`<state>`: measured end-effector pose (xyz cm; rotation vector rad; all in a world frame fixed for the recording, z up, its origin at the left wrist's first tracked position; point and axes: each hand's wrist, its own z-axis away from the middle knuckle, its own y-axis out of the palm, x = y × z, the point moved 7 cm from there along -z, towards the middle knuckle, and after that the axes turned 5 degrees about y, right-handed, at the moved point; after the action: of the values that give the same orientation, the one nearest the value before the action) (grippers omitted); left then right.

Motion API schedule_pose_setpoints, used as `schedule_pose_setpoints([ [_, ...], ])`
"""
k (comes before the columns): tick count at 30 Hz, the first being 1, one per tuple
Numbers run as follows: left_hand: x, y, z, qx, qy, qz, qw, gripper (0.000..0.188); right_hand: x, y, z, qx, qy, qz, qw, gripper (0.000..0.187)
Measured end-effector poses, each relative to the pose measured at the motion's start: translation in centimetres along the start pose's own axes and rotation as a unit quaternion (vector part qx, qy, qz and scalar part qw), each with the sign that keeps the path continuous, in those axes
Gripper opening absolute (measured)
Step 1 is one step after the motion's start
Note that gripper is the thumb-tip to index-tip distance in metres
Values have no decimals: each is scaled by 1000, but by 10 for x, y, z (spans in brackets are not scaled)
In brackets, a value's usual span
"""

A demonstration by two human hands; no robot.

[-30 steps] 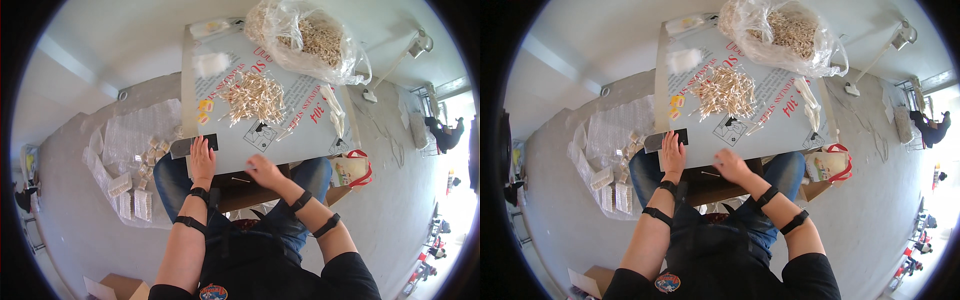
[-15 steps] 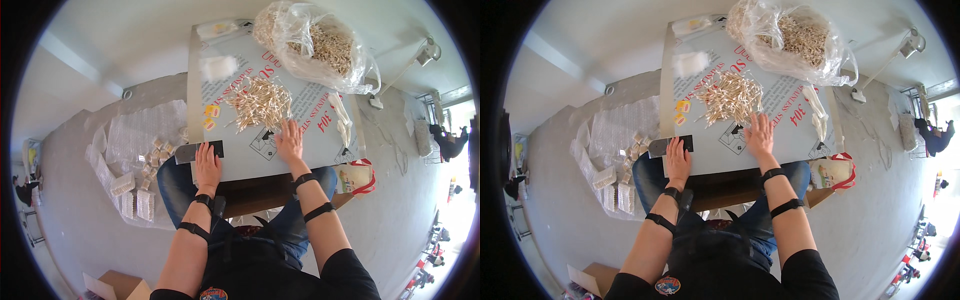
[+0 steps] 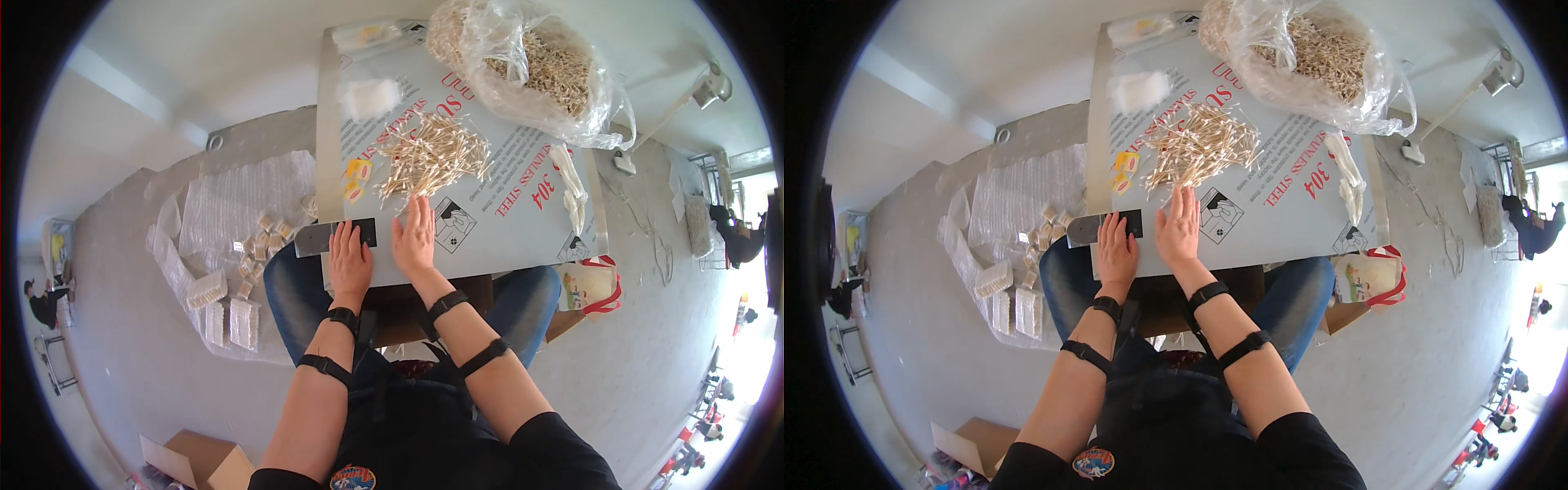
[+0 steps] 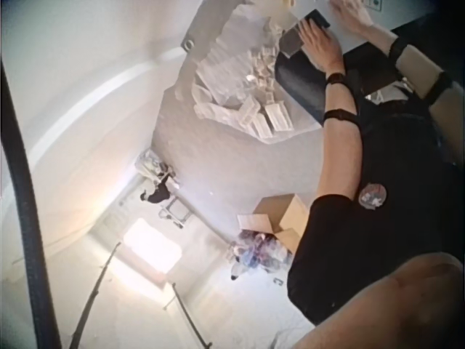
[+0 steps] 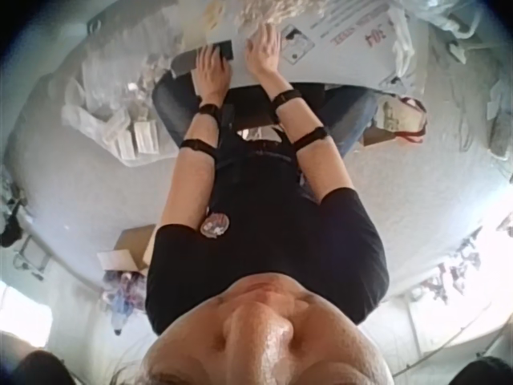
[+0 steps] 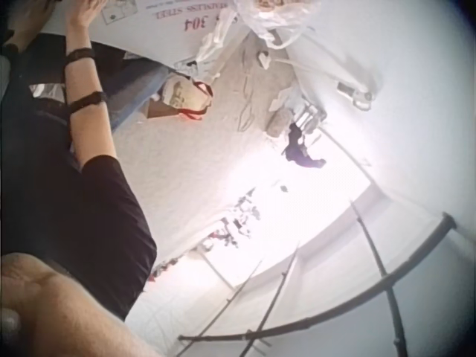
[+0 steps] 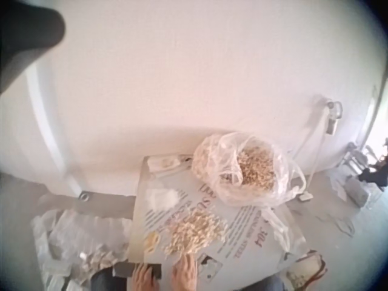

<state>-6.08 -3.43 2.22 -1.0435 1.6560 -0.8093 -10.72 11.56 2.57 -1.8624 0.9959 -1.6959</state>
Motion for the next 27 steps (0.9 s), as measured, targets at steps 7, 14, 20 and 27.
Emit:
schedule_pose_setpoints([
  [7, 2, -1, 2, -10, 10, -8, 1000, 39, -41, -40, -4, 68, -57, -58, 994, 40],
  [14, -2, 3, 5, 11, 32, 3, 999, 43, -24, -42, 3, 29, -141, -22, 989, 29],
  [20, -24, 14, 1, 58, 87, 36, 994, 54, -30, -40, 23, -8, -116, -61, 991, 16],
  [27, -30, 24, -3, 91, 107, -3, 990, 57, -24, -32, 22, 46, -110, -75, 990, 13],
])
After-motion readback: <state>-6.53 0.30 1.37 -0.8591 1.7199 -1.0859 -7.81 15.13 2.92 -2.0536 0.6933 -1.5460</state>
